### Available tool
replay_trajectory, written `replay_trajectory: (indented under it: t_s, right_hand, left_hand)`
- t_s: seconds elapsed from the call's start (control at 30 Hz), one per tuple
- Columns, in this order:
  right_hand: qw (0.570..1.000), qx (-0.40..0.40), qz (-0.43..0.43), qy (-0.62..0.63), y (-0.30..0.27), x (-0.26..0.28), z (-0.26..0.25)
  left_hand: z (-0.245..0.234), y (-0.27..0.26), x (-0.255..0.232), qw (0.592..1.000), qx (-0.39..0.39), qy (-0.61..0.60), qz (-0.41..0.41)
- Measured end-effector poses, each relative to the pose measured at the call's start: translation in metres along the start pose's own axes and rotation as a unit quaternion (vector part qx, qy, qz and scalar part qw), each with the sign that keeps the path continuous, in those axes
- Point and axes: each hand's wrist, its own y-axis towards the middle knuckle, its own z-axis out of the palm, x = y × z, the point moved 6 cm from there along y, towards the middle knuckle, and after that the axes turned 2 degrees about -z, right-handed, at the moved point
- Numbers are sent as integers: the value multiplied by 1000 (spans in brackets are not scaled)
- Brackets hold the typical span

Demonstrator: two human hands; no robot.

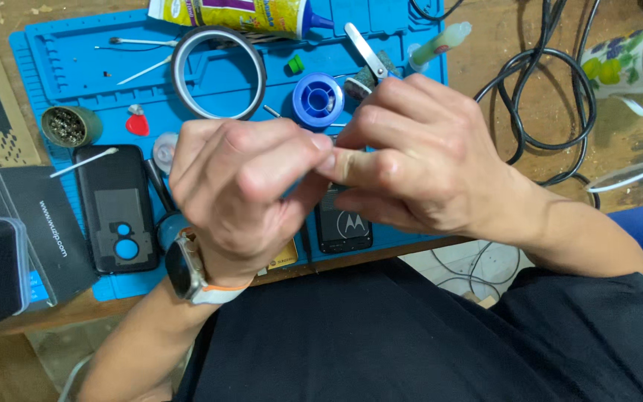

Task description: The person uses a screwdriver to remove screws from the back of a disassembled Motorola smartphone. They then use a red plastic prying tool to lift and separate the phone's back cover from the main body. Finally, the person holds the separated back cover and inspects the phone's internal components.

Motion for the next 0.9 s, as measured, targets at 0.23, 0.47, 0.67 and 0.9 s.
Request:
replay_trajectory:
  t_s: [0.23,0.47,0.67,0.9]
  right_hand:
    - [976,-90,98,172,-42,-36,-23]
    - [959,-257,105,53,-107,-59,-40]
    - [969,-222,100,49,-123,-67,-40]
    - [980,-161,96,65,-121,-59,-42]
  left_hand:
    - [2,-2,-1,998,35,-45,25]
    - [3,-14,12,996,46,-68,-23]
    - [6,-14,14,986,73,-144,-47]
    - [16,-13,12,990,84,-109,-33]
